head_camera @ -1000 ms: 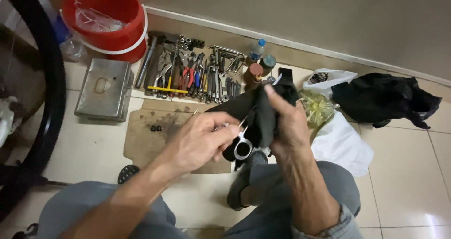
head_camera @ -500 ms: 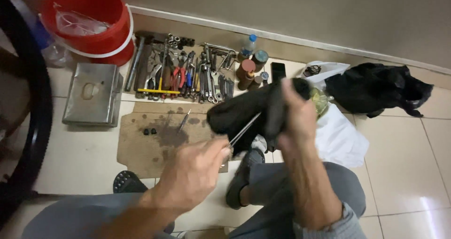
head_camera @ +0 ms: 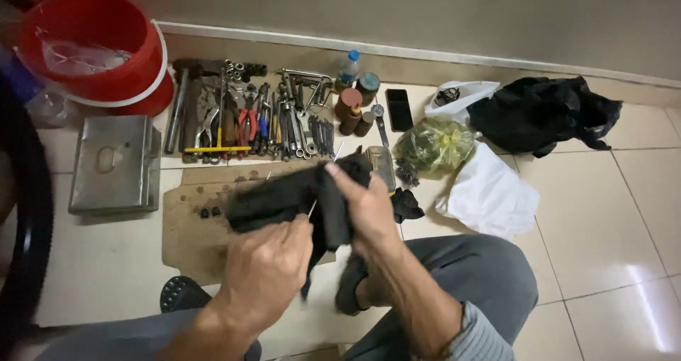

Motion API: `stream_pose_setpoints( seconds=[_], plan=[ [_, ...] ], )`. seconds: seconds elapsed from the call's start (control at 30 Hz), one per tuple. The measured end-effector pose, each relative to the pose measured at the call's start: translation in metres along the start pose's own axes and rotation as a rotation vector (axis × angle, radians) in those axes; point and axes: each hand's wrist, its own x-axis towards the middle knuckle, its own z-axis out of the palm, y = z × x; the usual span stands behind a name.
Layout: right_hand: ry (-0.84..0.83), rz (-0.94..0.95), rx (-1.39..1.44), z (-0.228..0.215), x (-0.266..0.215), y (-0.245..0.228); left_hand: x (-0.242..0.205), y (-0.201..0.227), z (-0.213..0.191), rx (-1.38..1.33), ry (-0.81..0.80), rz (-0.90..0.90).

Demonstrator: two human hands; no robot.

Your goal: Disassembling, cleaning, and reassembling a small bicycle component using various hand tools on a workbench.

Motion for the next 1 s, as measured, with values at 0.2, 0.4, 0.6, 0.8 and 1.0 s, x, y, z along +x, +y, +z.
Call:
stream_pose_setpoints(
  seconds=[0.2,0.4,0.6,0.8,1.0],
  plan=[
    [0.057,0.045,0.139,0.009,-0.012,0.002,-0.005,-0.001,0.003,0.011,-0.06,-0.005],
    [0.005,0.084,0.04,0.006,-0.007,0.004,-0.008,-0.007,0.006,-0.027,-0.149,-0.054],
    [0.134,0.075,0.193,0.005,-0.004,-0.003,0.015,0.005,-0.016,-0.568,-0.514,-0.749],
    [-0.013,0.052,0.177,0.008,-0.027,0.006,0.01,-0.02,-0.01,-1.579,-0.434,-1.339],
    [0.095,0.112,0.174,0.0,0.007,-0.019,0.022,-0.008,-0.022,-1.382,-0.538,-1.269]
  ],
)
